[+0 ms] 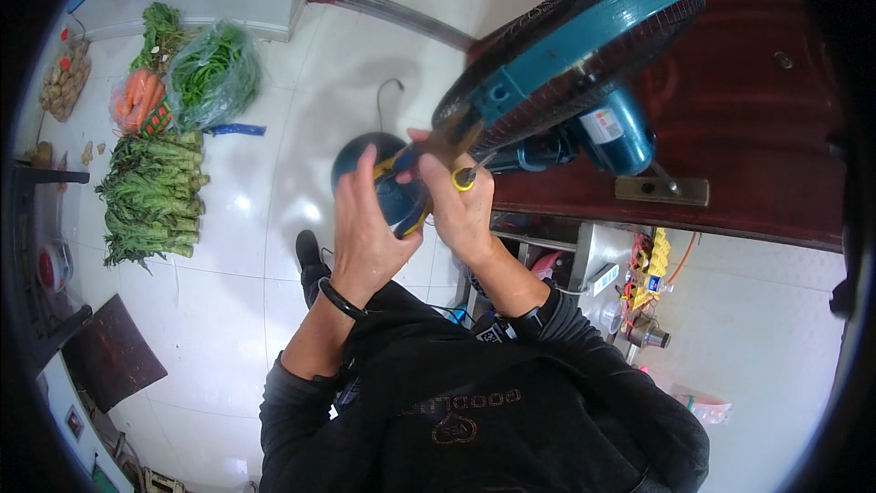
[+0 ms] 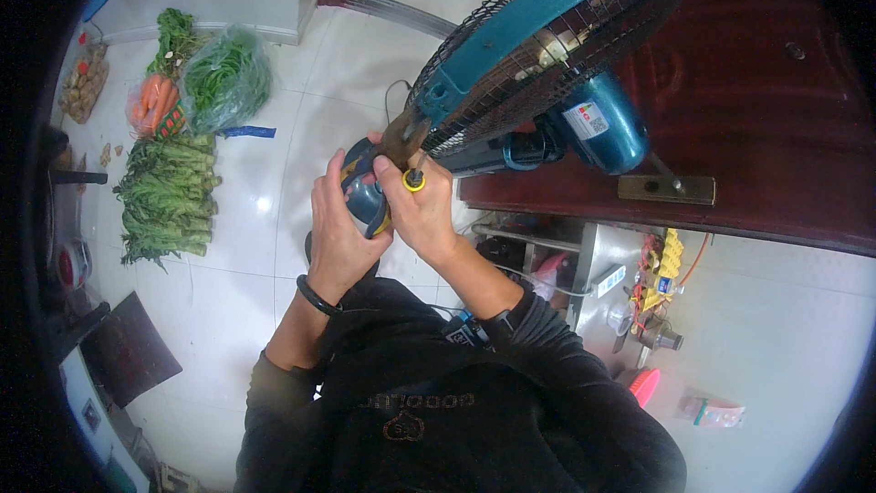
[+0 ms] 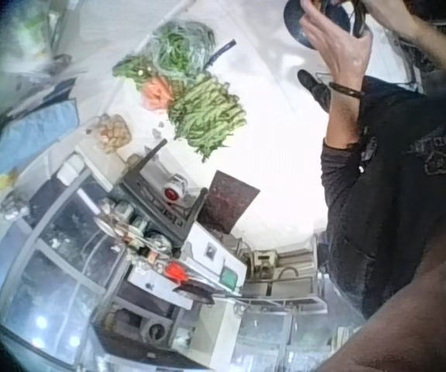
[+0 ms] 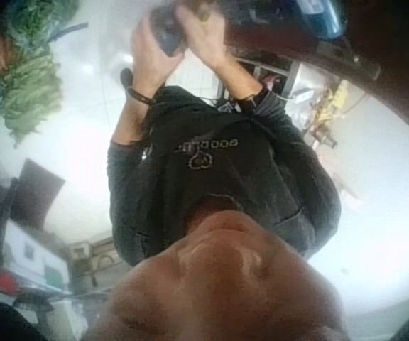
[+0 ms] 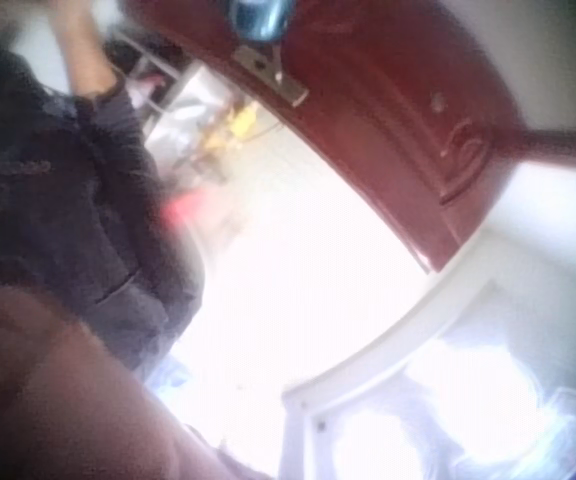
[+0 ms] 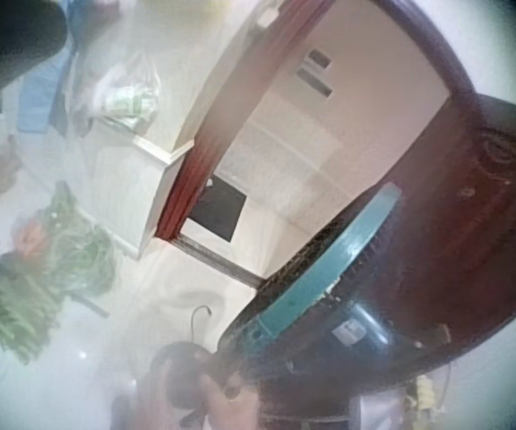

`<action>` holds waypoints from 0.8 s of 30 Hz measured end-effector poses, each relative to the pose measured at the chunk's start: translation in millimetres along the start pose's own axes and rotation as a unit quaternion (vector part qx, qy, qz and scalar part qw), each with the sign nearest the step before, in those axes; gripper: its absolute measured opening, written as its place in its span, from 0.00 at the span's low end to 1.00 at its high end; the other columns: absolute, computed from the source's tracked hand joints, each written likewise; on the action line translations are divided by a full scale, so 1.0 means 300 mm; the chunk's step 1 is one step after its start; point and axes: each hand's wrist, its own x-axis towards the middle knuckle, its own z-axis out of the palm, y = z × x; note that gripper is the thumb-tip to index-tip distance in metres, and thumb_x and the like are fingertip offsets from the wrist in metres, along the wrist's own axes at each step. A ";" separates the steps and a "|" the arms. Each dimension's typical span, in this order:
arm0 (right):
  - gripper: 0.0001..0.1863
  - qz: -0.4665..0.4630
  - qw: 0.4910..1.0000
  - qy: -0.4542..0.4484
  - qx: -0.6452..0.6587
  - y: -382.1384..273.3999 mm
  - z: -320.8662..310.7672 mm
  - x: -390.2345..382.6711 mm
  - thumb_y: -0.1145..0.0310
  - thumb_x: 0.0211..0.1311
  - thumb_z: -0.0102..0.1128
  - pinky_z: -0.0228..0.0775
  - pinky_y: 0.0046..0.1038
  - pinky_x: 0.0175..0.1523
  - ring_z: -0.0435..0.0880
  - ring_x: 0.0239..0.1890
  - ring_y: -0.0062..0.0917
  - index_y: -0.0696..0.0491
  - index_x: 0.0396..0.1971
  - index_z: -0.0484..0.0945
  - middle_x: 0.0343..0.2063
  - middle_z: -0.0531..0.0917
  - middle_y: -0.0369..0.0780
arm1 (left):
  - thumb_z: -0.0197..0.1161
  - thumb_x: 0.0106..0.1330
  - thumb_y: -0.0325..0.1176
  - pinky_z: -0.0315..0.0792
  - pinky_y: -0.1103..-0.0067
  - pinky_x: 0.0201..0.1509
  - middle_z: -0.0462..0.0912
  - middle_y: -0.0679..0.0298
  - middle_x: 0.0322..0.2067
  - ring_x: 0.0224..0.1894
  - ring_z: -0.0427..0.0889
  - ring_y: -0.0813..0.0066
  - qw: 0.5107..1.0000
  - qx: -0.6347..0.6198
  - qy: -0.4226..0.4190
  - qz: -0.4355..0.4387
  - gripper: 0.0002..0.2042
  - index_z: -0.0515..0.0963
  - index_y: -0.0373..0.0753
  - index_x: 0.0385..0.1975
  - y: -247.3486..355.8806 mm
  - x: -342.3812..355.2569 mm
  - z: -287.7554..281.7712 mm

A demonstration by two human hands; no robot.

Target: The person uses a screwdriver and pliers to adjust screws on the back of a teal table fan. They repeatedly tighten and loosen screws while holding the fan steady, then remove the pliers and continue with the screwdriver.

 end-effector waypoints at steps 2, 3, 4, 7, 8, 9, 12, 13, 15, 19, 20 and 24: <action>0.16 0.002 1.000 -0.003 0.008 0.009 0.002 0.000 0.74 0.75 0.51 0.77 0.23 0.48 0.83 0.40 0.21 0.65 0.57 0.75 0.43 0.84 0.41 | 0.77 0.44 0.25 0.68 0.60 0.59 0.70 0.44 0.51 0.55 0.71 0.43 1.000 -0.006 0.005 0.000 0.48 0.56 0.34 0.69 -0.009 0.005 0.016; 0.16 0.002 1.000 -0.005 0.005 0.013 0.003 0.001 0.74 0.75 0.51 0.76 0.23 0.48 0.83 0.40 0.21 0.65 0.57 0.75 0.42 0.84 0.41 | 0.76 0.44 0.24 0.68 0.59 0.58 0.70 0.43 0.50 0.54 0.71 0.41 1.000 -0.013 0.008 -0.001 0.47 0.58 0.34 0.67 -0.013 0.007 0.022; 0.16 0.003 1.000 -0.008 0.002 0.018 0.003 0.001 0.74 0.75 0.51 0.76 0.23 0.48 0.83 0.40 0.20 0.65 0.57 0.75 0.42 0.84 0.41 | 0.76 0.44 0.24 0.68 0.59 0.58 0.71 0.44 0.50 0.53 0.71 0.41 1.000 -0.010 0.014 0.002 0.46 0.58 0.34 0.67 -0.018 0.008 0.028; 0.16 -0.005 1.000 -0.018 -0.002 0.030 -0.001 0.008 0.74 0.75 0.51 0.76 0.22 0.47 0.83 0.40 0.20 0.65 0.57 0.75 0.42 0.84 0.40 | 0.77 0.45 0.25 0.70 0.61 0.56 0.72 0.46 0.49 0.52 0.73 0.44 1.000 0.003 0.024 0.008 0.45 0.59 0.34 0.66 -0.025 0.013 0.037; 0.16 -0.007 1.000 -0.018 -0.002 0.033 -0.002 0.010 0.74 0.75 0.51 0.76 0.22 0.46 0.83 0.39 0.19 0.65 0.57 0.75 0.42 0.84 0.40 | 0.78 0.46 0.27 0.72 0.63 0.55 0.72 0.47 0.50 0.53 0.74 0.47 1.000 0.016 0.025 0.008 0.45 0.59 0.35 0.66 -0.027 0.014 0.037; 0.16 -0.010 1.000 -0.018 -0.002 0.036 -0.005 0.013 0.74 0.75 0.51 0.76 0.21 0.46 0.83 0.38 0.19 0.65 0.57 0.75 0.42 0.84 0.40 | 0.79 0.47 0.28 0.73 0.65 0.54 0.72 0.48 0.50 0.53 0.75 0.50 0.999 0.029 0.028 0.010 0.45 0.59 0.35 0.67 -0.027 0.016 0.038; 0.16 -0.008 0.999 -0.029 -0.014 0.040 -0.012 0.016 0.75 0.74 0.51 0.76 0.20 0.42 0.83 0.36 0.18 0.65 0.57 0.75 0.42 0.84 0.39 | 0.79 0.47 0.29 0.73 0.65 0.54 0.71 0.48 0.50 0.53 0.75 0.51 0.999 0.031 0.029 0.021 0.46 0.59 0.36 0.67 -0.023 0.027 0.035; 0.17 -0.006 0.999 -0.034 -0.020 0.040 -0.015 0.017 0.75 0.74 0.51 0.76 0.19 0.40 0.83 0.35 0.18 0.65 0.58 0.75 0.42 0.84 0.39 | 0.79 0.46 0.28 0.72 0.63 0.54 0.72 0.48 0.50 0.52 0.75 0.48 0.999 0.022 0.030 0.019 0.46 0.59 0.35 0.67 -0.021 0.030 0.034; 0.17 -0.010 0.999 -0.024 -0.018 0.038 -0.018 0.015 0.76 0.74 0.51 0.75 0.18 0.37 0.83 0.33 0.17 0.65 0.58 0.75 0.41 0.85 0.39 | 0.78 0.43 0.26 0.69 0.59 0.55 0.73 0.46 0.48 0.51 0.73 0.44 0.999 0.003 0.031 0.016 0.46 0.59 0.34 0.66 -0.013 0.033 0.033; 0.17 -0.026 0.998 -0.030 -0.038 0.030 -0.022 0.009 0.76 0.73 0.51 0.73 0.16 0.33 0.83 0.32 0.16 0.66 0.58 0.75 0.41 0.85 0.39 | 0.79 0.45 0.28 0.69 0.61 0.55 0.72 0.47 0.49 0.52 0.73 0.46 1.000 0.014 0.021 0.012 0.47 0.59 0.35 0.67 -0.007 0.034 0.028; 0.17 -0.023 0.999 -0.031 -0.037 0.028 -0.022 0.008 0.76 0.73 0.51 0.73 0.16 0.33 0.83 0.31 0.16 0.66 0.58 0.75 0.41 0.85 0.39 | 0.79 0.46 0.29 0.71 0.63 0.54 0.71 0.48 0.49 0.52 0.73 0.48 1.000 0.019 0.016 0.012 0.46 0.58 0.36 0.67 -0.008 0.034 0.027; 0.15 -0.025 1.000 -0.010 -0.013 0.018 -0.015 0.003 0.75 0.72 0.56 0.75 0.20 0.34 0.84 0.29 0.18 0.65 0.54 0.78 0.37 0.85 0.41 | 0.79 0.49 0.29 0.72 0.64 0.53 0.69 0.49 0.49 0.52 0.74 0.49 0.999 0.030 0.014 0.020 0.45 0.57 0.37 0.68 -0.017 0.031 0.026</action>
